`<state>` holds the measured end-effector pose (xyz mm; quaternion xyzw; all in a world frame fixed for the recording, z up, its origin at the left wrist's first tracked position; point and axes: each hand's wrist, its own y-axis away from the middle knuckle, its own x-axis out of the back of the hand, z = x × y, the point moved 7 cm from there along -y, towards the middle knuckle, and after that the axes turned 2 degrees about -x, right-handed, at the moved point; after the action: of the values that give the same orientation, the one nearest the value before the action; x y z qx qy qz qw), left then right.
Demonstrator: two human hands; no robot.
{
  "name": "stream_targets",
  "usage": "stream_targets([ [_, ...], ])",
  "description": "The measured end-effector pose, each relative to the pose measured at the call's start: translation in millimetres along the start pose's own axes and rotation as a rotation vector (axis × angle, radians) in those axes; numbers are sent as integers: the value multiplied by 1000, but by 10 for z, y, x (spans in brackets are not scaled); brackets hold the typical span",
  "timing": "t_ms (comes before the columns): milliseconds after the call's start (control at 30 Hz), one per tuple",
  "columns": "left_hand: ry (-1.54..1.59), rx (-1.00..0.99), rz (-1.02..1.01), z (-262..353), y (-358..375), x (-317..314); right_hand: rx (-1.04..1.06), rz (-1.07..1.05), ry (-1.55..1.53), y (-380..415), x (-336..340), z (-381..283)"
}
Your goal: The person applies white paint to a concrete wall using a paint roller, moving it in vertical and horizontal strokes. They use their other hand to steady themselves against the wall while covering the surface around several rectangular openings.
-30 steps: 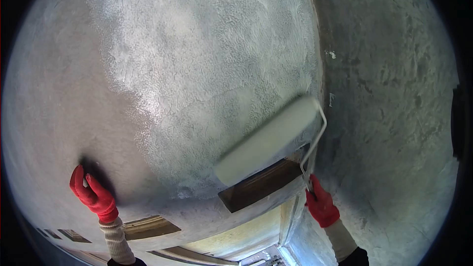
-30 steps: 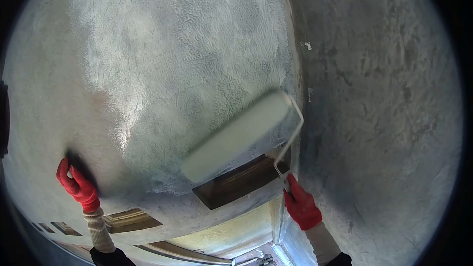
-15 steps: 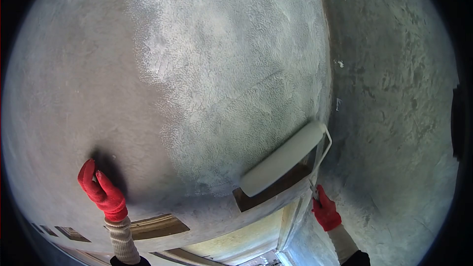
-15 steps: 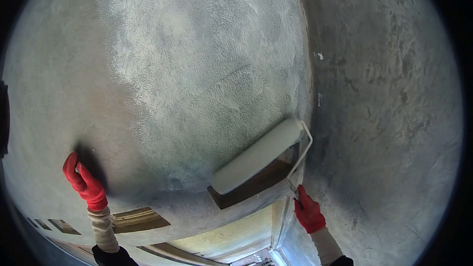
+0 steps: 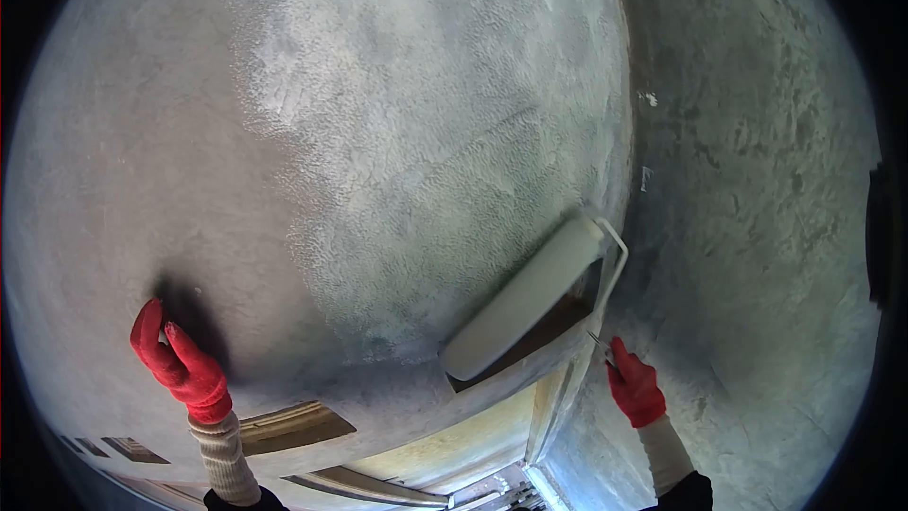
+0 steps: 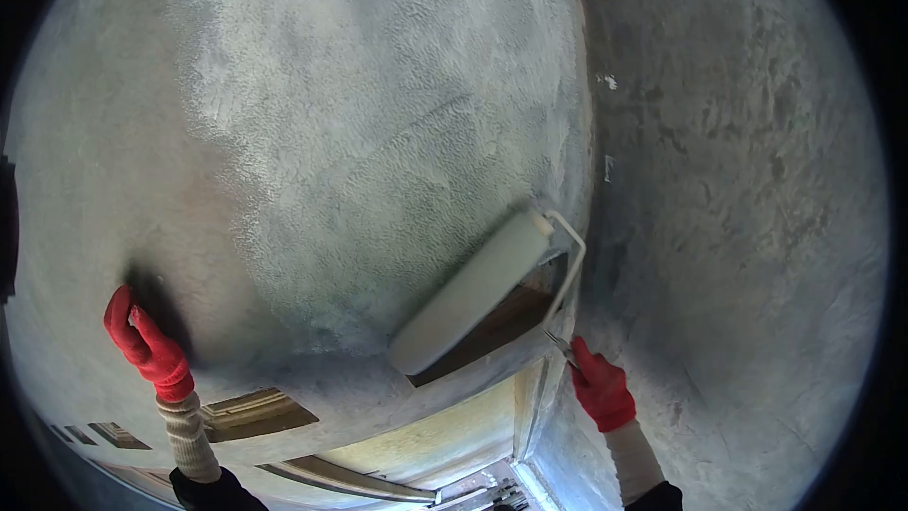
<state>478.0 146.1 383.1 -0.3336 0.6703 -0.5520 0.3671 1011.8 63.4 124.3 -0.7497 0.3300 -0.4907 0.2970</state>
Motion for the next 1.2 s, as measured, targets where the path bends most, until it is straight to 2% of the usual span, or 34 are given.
stream_targets([
  [100,-13,-15,-15,12,7,4,30,-42,203,80,132,177],
  [200,-13,1,-2,-19,18,-4,51,-45,237,-17,192,134],
  [333,-71,20,6,43,2,-8,63,-5,76,-196,200,-116],
  [500,7,15,7,-49,30,-4,46,-98,193,6,224,124],
  [633,9,46,27,-6,36,-5,23,-66,174,64,173,125],
  [800,49,61,54,19,2,24,-32,-55,-148,-296,136,-583],
  [867,109,59,18,64,-39,9,-96,-59,-271,-462,142,-940],
  [900,104,61,57,94,-67,30,-193,-145,-353,-522,75,-1038],
  [933,103,52,81,153,-88,77,-214,-131,-378,-675,95,-1230],
  [1000,142,205,255,202,-72,308,-154,-91,-418,-984,216,-1638],
  [1067,221,234,246,537,-59,499,-133,-51,-477,-1282,299,-1958],
  [1167,721,421,-191,1240,-5,284,-144,-32,-568,-1351,298,-2179],
  [1200,700,310,-389,1507,-33,225,-186,-52,-608,-1293,243,-2216],
])
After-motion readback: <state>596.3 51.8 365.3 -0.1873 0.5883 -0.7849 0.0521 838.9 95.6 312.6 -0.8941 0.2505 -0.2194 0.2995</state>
